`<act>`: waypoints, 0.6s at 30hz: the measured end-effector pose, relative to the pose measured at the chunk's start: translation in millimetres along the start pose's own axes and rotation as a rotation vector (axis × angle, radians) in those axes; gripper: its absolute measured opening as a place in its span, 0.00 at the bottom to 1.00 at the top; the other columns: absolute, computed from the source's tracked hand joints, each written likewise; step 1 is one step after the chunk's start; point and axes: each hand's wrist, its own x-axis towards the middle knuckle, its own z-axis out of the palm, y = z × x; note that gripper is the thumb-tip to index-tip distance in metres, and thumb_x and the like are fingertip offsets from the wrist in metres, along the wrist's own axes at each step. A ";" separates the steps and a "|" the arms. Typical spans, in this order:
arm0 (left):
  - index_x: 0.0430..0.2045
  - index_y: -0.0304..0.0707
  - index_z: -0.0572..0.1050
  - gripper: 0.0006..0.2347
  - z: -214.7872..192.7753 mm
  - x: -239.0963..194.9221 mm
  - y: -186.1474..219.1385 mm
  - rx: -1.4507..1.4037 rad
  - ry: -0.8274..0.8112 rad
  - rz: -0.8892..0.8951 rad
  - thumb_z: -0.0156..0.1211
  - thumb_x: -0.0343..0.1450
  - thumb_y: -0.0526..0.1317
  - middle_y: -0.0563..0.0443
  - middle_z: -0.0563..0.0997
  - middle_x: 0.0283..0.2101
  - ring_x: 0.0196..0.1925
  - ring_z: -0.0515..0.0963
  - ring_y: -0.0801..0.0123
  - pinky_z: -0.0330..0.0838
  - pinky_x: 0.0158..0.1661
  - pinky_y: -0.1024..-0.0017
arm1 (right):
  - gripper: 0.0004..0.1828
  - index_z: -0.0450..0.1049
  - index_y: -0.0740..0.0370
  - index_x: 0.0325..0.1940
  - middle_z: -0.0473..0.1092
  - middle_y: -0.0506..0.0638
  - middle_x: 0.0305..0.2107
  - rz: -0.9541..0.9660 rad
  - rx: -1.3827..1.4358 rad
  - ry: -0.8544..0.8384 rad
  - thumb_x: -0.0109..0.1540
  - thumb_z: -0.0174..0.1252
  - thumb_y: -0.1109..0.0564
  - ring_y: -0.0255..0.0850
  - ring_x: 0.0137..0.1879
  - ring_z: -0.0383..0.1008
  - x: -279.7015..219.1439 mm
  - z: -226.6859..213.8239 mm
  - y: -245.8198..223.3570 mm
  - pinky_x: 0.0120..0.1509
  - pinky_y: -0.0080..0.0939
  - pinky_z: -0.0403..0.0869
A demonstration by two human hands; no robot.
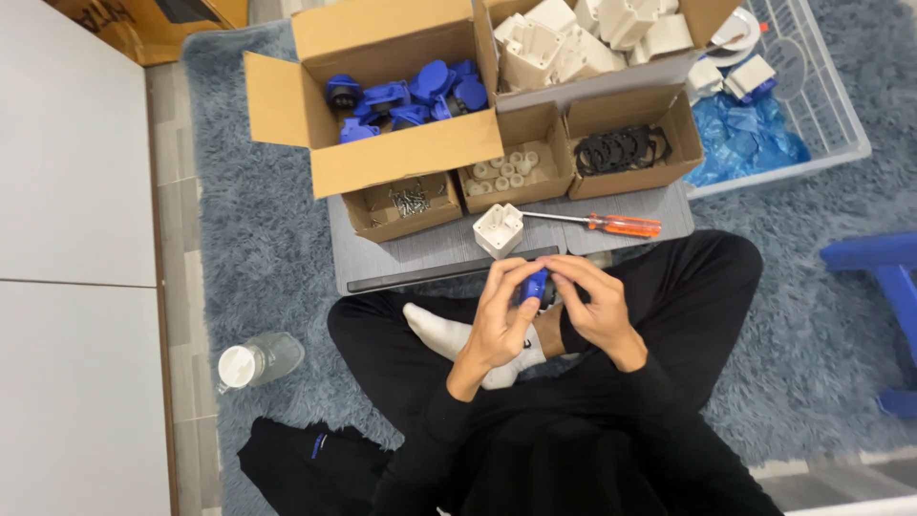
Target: The person sits on the floor and assembles a white plastic electrical component with a blue cover. They use a screwdriver to tighten screws into the component, then remove the cover to inspect the interior before reassembling it.
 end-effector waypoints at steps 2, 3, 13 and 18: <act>0.68 0.35 0.74 0.20 -1.8 -5.2 2.8 -0.012 -0.003 -0.023 0.53 0.82 0.44 0.36 0.74 0.57 0.60 0.79 0.44 0.74 0.58 0.53 | 0.09 0.86 0.66 0.51 0.84 0.58 0.44 0.013 0.006 0.012 0.68 0.64 0.68 0.56 0.49 0.86 -6.7 1.0 1.3 0.53 0.52 0.81; 0.67 0.34 0.74 0.20 -3.5 -5.0 2.9 -0.016 -0.002 -0.032 0.53 0.82 0.44 0.35 0.75 0.57 0.59 0.79 0.45 0.74 0.59 0.53 | 0.09 0.86 0.66 0.50 0.84 0.57 0.43 0.011 0.015 0.026 0.67 0.65 0.68 0.54 0.47 0.86 -7.6 1.9 3.4 0.52 0.50 0.82; 0.66 0.35 0.75 0.19 -23.4 -24.0 1.1 0.098 -0.054 -0.009 0.52 0.82 0.43 0.37 0.75 0.56 0.53 0.81 0.47 0.79 0.51 0.56 | 0.04 0.83 0.64 0.41 0.82 0.55 0.36 -0.103 -0.041 -0.017 0.68 0.64 0.66 0.56 0.39 0.83 -19.6 0.9 3.3 0.47 0.53 0.80; 0.65 0.37 0.76 0.21 -38.2 -28.1 3.7 0.145 -0.068 -0.016 0.43 0.83 0.48 0.41 0.77 0.55 0.44 0.85 0.50 0.80 0.47 0.58 | 0.05 0.83 0.63 0.42 0.82 0.53 0.36 -0.186 -0.022 -0.043 0.70 0.62 0.63 0.54 0.38 0.81 -19.2 -2.9 -0.7 0.46 0.53 0.79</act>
